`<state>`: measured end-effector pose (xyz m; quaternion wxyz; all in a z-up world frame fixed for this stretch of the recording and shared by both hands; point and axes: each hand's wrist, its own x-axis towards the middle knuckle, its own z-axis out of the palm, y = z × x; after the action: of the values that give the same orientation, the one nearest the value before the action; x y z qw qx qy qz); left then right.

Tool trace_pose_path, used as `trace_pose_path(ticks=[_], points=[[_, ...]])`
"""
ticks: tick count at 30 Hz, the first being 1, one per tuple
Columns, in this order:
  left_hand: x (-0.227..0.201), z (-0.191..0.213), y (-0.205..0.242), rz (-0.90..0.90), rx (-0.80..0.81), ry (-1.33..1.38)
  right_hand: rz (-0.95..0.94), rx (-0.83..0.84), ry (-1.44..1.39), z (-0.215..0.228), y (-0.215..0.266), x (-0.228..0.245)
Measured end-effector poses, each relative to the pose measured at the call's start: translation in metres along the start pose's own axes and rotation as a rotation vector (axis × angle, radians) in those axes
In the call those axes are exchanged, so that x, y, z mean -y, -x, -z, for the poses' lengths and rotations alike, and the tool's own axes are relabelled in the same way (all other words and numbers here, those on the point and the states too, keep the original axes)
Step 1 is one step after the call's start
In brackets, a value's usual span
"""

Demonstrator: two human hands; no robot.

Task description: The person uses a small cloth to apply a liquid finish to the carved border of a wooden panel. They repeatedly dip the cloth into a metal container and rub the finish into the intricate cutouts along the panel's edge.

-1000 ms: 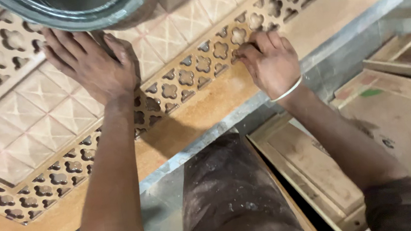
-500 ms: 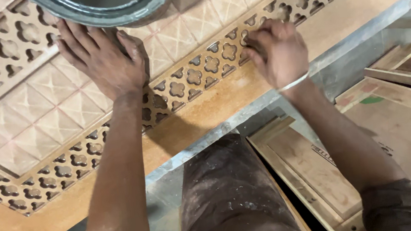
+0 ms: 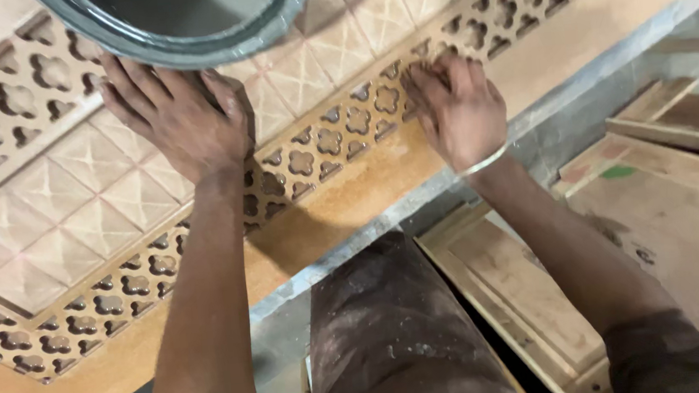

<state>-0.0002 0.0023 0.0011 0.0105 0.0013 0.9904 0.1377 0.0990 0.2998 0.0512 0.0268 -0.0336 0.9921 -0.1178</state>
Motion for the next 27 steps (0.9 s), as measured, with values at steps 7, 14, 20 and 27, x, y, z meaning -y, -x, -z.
trace_pose_path(ticks=[7,14,20,27], points=[[-0.002,0.005,0.003,0.027,0.035,0.0,0.117,0.137,0.047,0.008,-0.008,-0.022],[0.0,0.007,0.003,0.033,0.059,0.01,-0.188,0.128,-0.25,0.022,-0.01,-0.041],[0.002,0.007,0.0,0.032,0.048,0.008,0.035,0.105,0.151,0.001,0.002,-0.004],[0.003,0.0,0.0,0.047,0.06,-0.077,0.253,0.213,0.193,0.003,-0.011,-0.025]])
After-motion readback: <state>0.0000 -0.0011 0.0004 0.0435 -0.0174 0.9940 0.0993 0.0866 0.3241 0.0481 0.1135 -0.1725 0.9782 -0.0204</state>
